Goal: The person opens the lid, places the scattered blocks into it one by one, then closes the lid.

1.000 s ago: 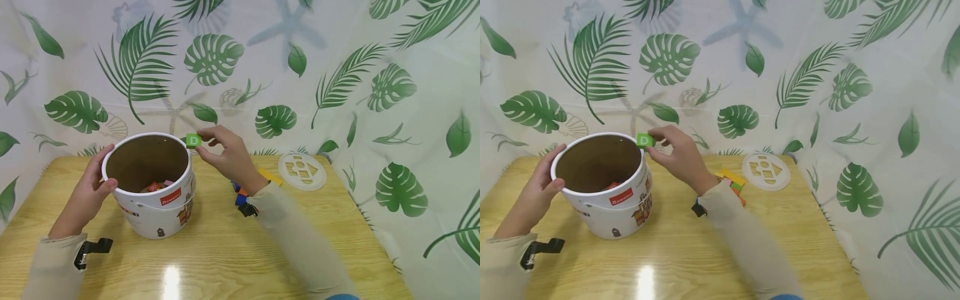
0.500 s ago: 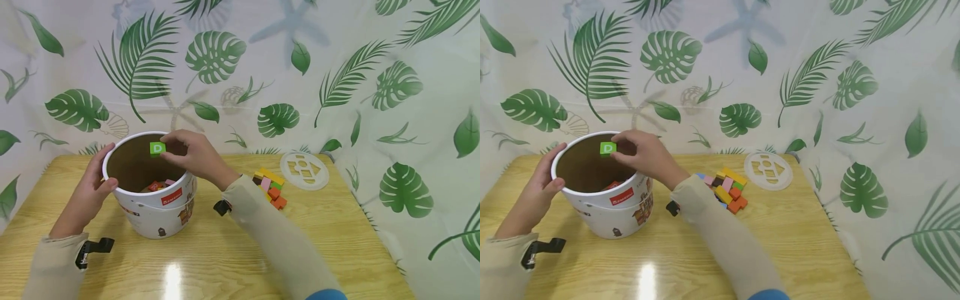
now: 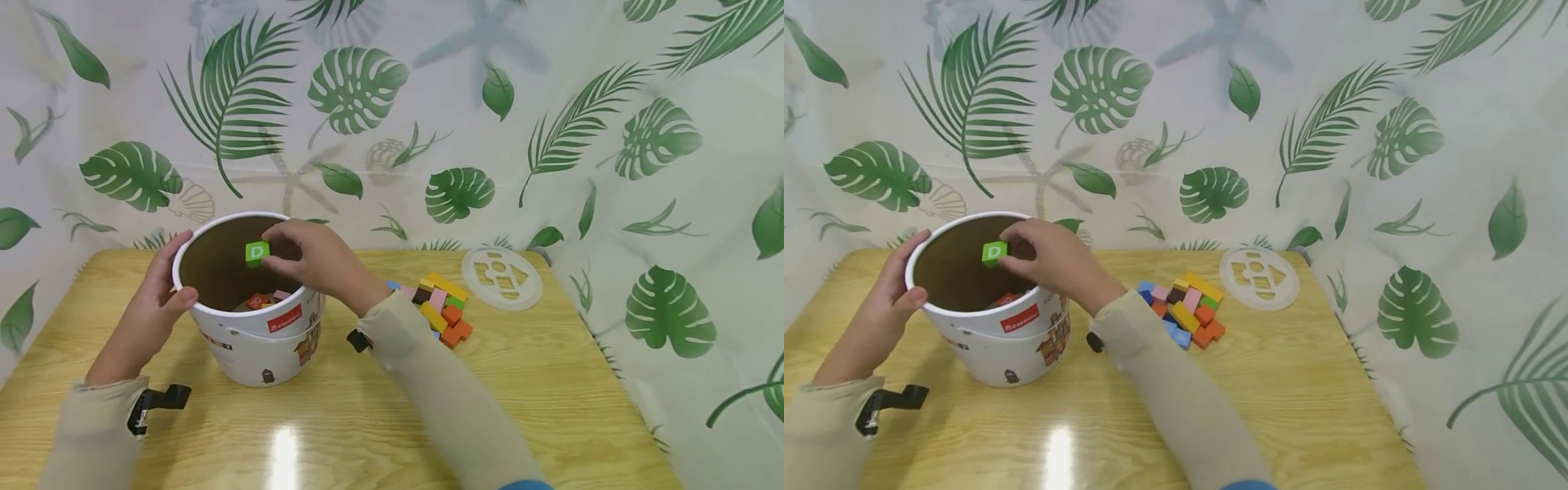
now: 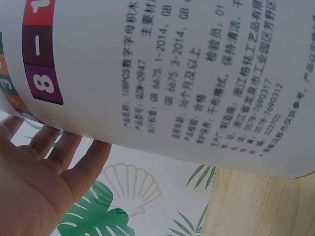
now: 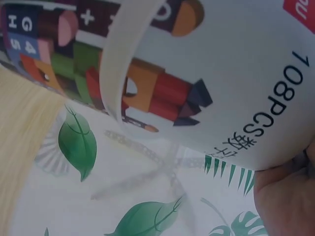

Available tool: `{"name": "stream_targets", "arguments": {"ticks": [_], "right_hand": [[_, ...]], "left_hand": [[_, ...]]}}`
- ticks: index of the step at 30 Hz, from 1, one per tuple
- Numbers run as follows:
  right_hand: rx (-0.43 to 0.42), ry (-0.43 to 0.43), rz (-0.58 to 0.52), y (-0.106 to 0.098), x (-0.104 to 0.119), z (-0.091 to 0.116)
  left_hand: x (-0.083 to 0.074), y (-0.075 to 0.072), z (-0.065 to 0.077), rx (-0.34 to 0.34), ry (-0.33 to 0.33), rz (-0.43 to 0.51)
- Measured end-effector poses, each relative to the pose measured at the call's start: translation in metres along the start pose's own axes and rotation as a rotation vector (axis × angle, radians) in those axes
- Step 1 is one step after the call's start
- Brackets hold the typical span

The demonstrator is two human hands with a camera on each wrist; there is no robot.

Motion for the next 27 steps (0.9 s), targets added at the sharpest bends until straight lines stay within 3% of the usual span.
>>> {"name": "stream_targets", "arguments": {"ticks": [8,27], "right_hand": [[-0.034,-0.003,-0.040,-0.0004,-0.0008,0.0006],[-0.064,-0.081,-0.127,0.0040,-0.0058,0.0001]], "left_hand": [[-0.0016,0.0001,-0.0014,0.018,-0.016,-0.010],[-0.0007,-0.0008,0.0007,-0.001,0.022,0.006]]}}
Point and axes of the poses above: each hand's wrist, its own z-axis away from the middle knuckle, its own y-axis out of the palm, x = y × z, the point moved 3 cm from there along -z, towards the middle knuckle, and after that the axes turned 14 degrees about y, right-handed, at the moved point
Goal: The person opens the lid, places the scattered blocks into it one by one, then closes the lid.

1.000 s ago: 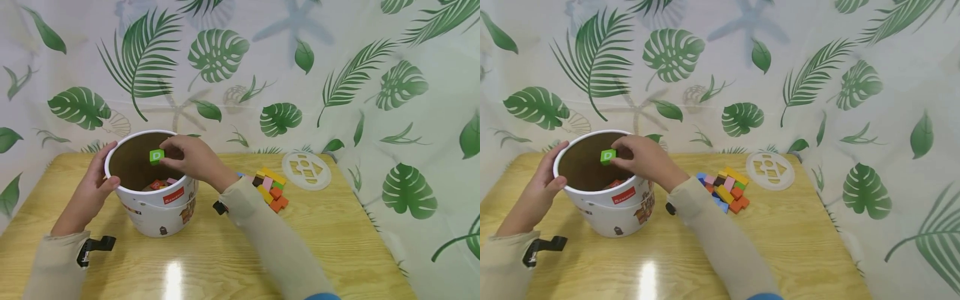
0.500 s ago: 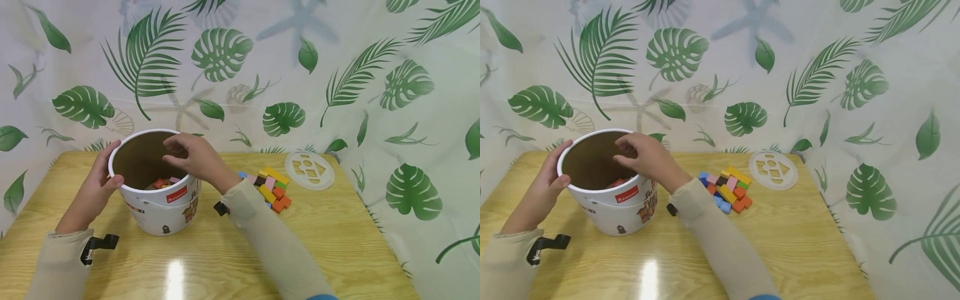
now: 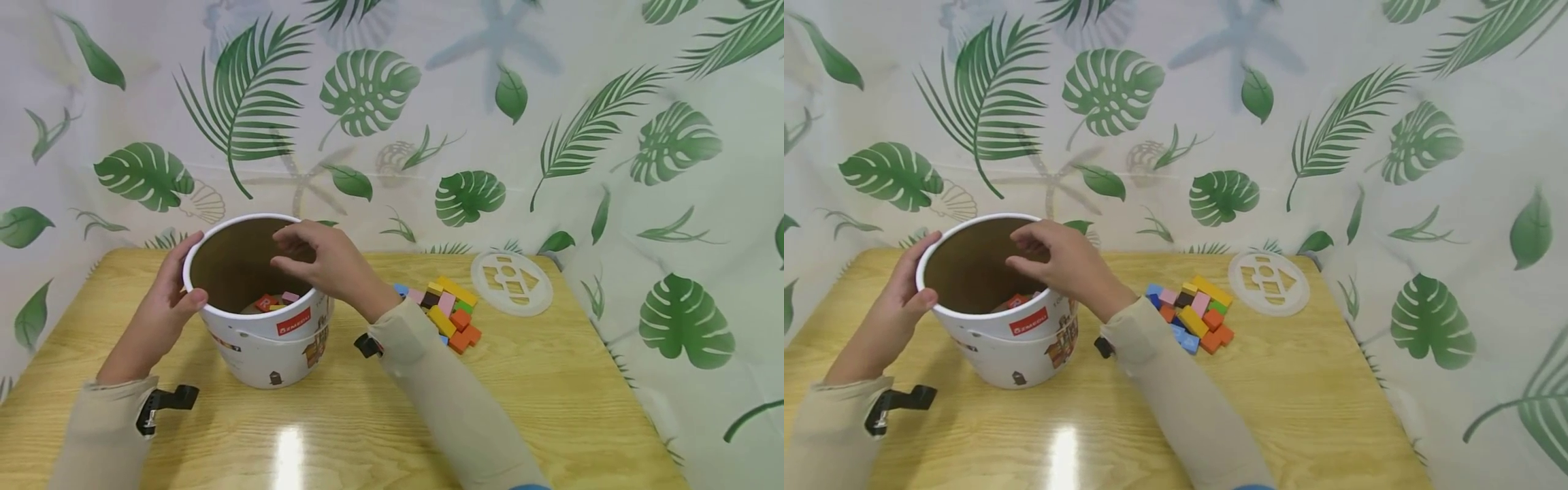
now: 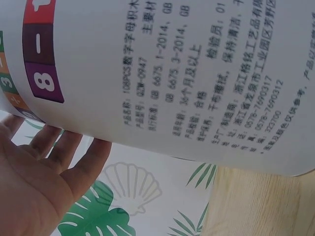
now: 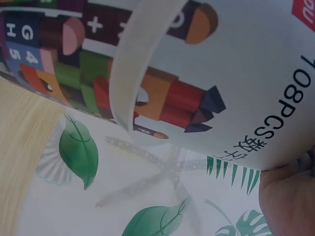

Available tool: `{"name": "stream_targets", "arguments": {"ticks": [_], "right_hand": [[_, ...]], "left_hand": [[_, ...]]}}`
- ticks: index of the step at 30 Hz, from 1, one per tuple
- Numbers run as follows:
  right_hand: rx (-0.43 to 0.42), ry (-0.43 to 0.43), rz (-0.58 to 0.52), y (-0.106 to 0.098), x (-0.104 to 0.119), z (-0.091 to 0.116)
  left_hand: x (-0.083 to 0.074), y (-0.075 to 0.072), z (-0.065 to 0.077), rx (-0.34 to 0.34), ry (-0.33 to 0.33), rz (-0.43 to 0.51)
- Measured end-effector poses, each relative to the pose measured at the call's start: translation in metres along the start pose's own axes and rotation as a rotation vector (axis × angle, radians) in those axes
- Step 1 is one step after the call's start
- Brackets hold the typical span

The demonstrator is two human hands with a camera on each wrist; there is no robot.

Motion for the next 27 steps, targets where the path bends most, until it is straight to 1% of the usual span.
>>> {"name": "stream_targets", "arguments": {"ticks": [3,7,9,12,15,18,20,23,27], "right_hand": [[-0.018,-0.019,-0.017,0.000,0.000,0.002],[-0.080,-0.063,-0.044,-0.002,-0.002,0.007],[-0.103,-0.114,-0.058,-0.003,-0.004,0.010],[-0.103,-0.207,-0.106,-0.006,-0.011,0.015],[-0.088,-0.280,-0.155,-0.014,-0.021,0.021],[-0.094,-0.307,-0.192,-0.030,-0.037,0.032],[-0.105,-0.307,-0.197,-0.042,-0.051,0.042],[-0.143,-0.258,-0.166,-0.061,-0.076,0.059],[-0.191,-0.080,-0.036,-0.085,-0.116,0.083]], "left_hand": [[-0.001,0.000,0.000,0.000,0.008,0.000],[0.000,0.000,-0.002,0.002,0.015,-0.002],[0.000,0.000,-0.004,0.005,0.007,-0.012],[-0.001,0.000,-0.005,0.013,-0.009,-0.031],[0.000,0.000,-0.007,0.018,-0.015,-0.038],[0.000,0.000,-0.008,0.015,-0.008,-0.026],[0.000,0.001,-0.007,0.013,-0.007,-0.013],[0.002,-0.001,-0.005,0.010,-0.011,-0.005],[0.004,-0.004,-0.002,0.003,-0.007,-0.004]]}}
Point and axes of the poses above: each hand's wrist, its own z-axis away from the middle knuckle, its own y-axis out of the palm, x = y × z, the point moved 3 cm from there along -z, towards the middle knuckle, and after that the axes turned 14 degrees about y, right-handed, at the moved point
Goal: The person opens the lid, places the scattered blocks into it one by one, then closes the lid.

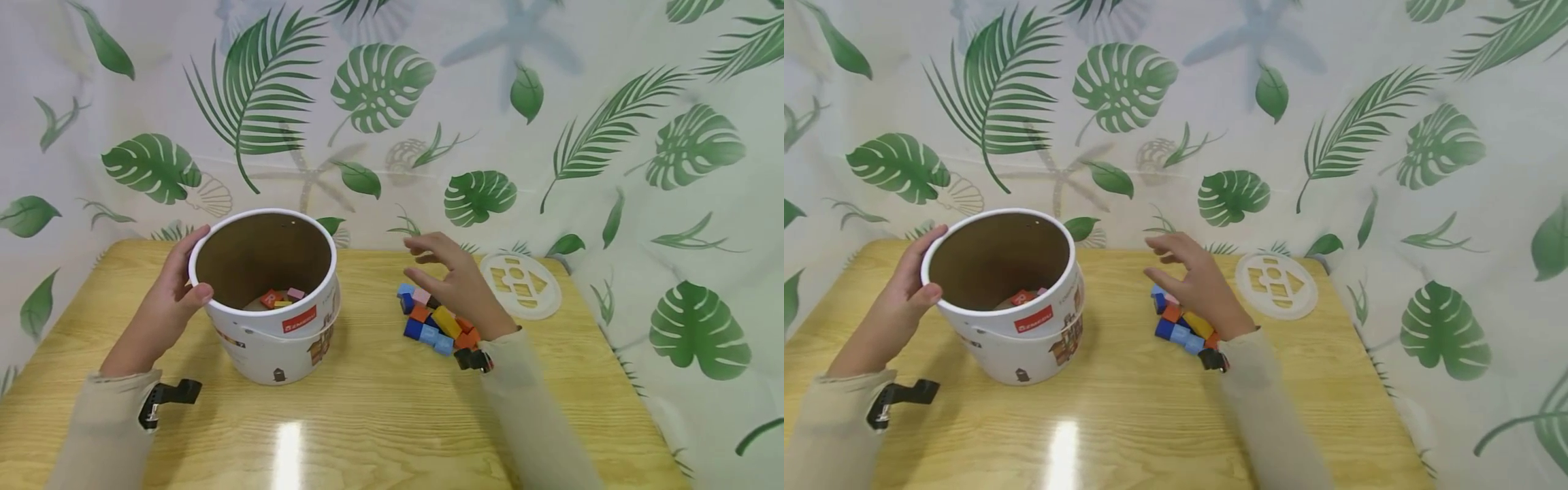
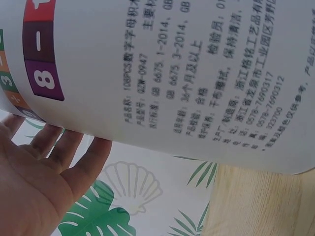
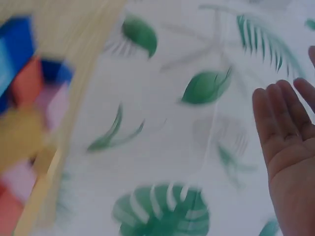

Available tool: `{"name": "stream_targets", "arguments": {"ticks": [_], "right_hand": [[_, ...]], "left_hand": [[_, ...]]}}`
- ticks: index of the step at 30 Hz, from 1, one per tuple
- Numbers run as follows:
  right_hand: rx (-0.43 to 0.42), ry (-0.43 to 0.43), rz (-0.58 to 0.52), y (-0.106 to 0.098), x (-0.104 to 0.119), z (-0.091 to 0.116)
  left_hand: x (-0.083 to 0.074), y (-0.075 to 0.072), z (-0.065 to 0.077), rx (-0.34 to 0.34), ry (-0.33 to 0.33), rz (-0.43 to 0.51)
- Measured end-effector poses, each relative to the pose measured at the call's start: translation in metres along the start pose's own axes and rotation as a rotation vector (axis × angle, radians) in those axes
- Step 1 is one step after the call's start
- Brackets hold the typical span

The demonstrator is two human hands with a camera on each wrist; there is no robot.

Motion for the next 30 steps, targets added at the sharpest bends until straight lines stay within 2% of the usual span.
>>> {"name": "stream_targets", "arguments": {"ticks": [4,8,11,14,24,30], "right_hand": [[-0.035,0.174,0.150,-0.027,-0.035,0.022],[-0.067,0.359,0.283,-0.044,-0.067,0.040],[-0.051,0.502,0.358,-0.049,-0.089,0.053],[0.005,0.603,0.384,-0.049,-0.104,0.063],[0.184,0.721,0.410,-0.038,-0.124,0.076],[0.230,0.740,0.436,-0.034,-0.126,0.078]], "left_hand": [[-0.002,0.001,0.000,-0.002,0.014,0.008],[-0.001,0.000,0.001,-0.005,0.023,0.013],[0.000,0.000,0.001,-0.005,0.028,0.018],[0.000,0.000,0.001,-0.003,0.027,0.020],[-0.002,0.001,0.002,0.001,0.016,-0.006],[-0.002,0.001,0.001,0.006,0.006,-0.021]]}}
Point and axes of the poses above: each hand's wrist, its own z-axis away from the middle knuckle, its own y-axis out of the palm, x = y × z, the point moved 3 cm from there along -z, towards the middle knuckle, and after that the axes turned 14 degrees about y, right-handed, at the moved point
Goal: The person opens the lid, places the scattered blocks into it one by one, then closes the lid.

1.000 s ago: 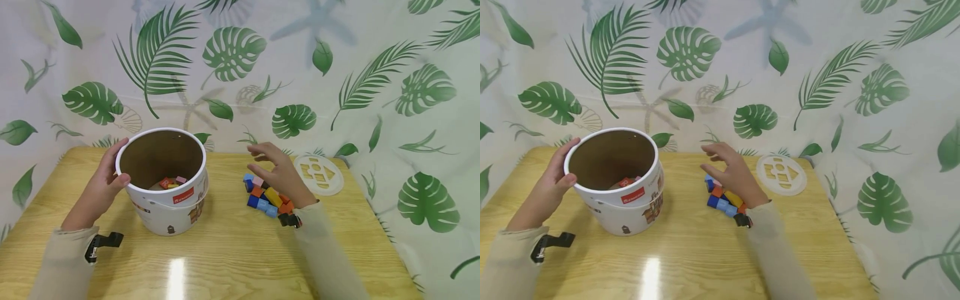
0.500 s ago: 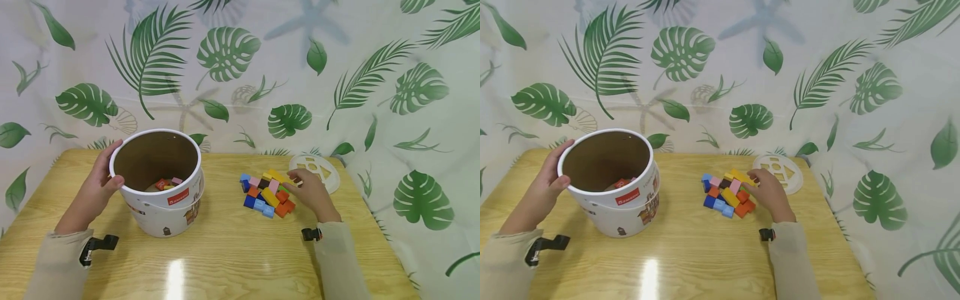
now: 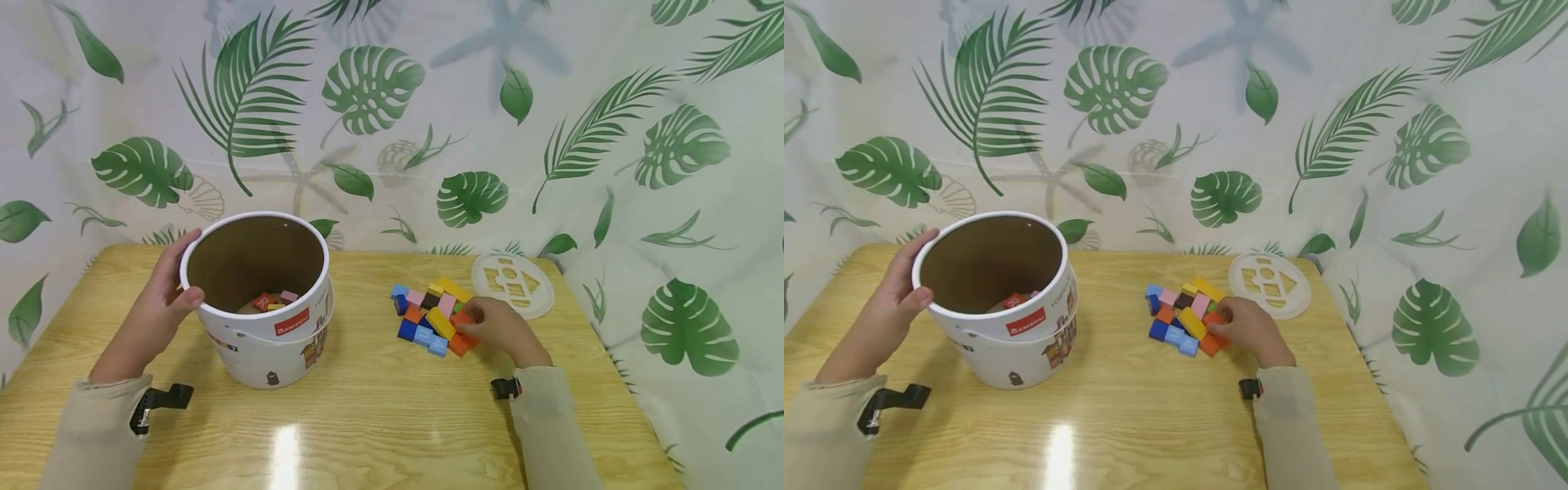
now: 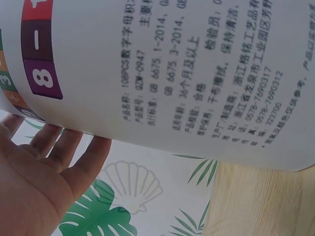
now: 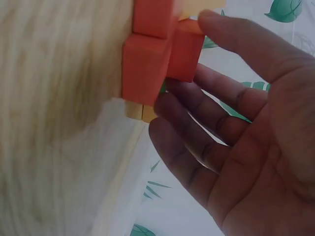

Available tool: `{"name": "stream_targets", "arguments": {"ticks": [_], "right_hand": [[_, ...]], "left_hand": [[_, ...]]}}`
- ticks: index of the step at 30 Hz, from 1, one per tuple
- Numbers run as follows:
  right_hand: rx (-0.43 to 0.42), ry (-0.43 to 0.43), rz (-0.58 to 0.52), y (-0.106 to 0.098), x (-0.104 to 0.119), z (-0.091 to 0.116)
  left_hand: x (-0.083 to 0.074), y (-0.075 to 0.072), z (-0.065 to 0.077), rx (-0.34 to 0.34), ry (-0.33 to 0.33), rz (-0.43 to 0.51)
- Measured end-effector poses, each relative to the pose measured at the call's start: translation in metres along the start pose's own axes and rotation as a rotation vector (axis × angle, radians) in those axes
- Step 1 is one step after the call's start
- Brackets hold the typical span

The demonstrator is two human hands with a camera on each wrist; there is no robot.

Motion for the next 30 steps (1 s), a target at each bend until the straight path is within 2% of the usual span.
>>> {"name": "stream_targets", "arguments": {"ticks": [6,14,26,30], "right_hand": [[0.009,0.015,0.034,-0.001,0.003,0.001],[0.007,0.025,-0.022,-0.002,0.004,0.002],[-0.192,-0.038,-0.117,-0.009,0.009,0.006],[-0.288,-0.074,-0.174,-0.011,0.013,0.008]], "left_hand": [[-0.001,0.002,-0.001,-0.004,0.008,0.017],[-0.001,0.001,0.000,-0.001,0.006,0.003],[-0.002,0.002,-0.001,-0.005,0.006,0.007],[0.000,0.002,-0.001,-0.004,0.003,0.005]]}}
Point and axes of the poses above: each hand's wrist, its own z-axis away from the middle knuckle, its own y-axis out of the palm, x = y × z, the point moved 3 cm from there along -z, towards the middle knuckle, and after that the axes turned 14 degrees about y, right-handed, at the moved point
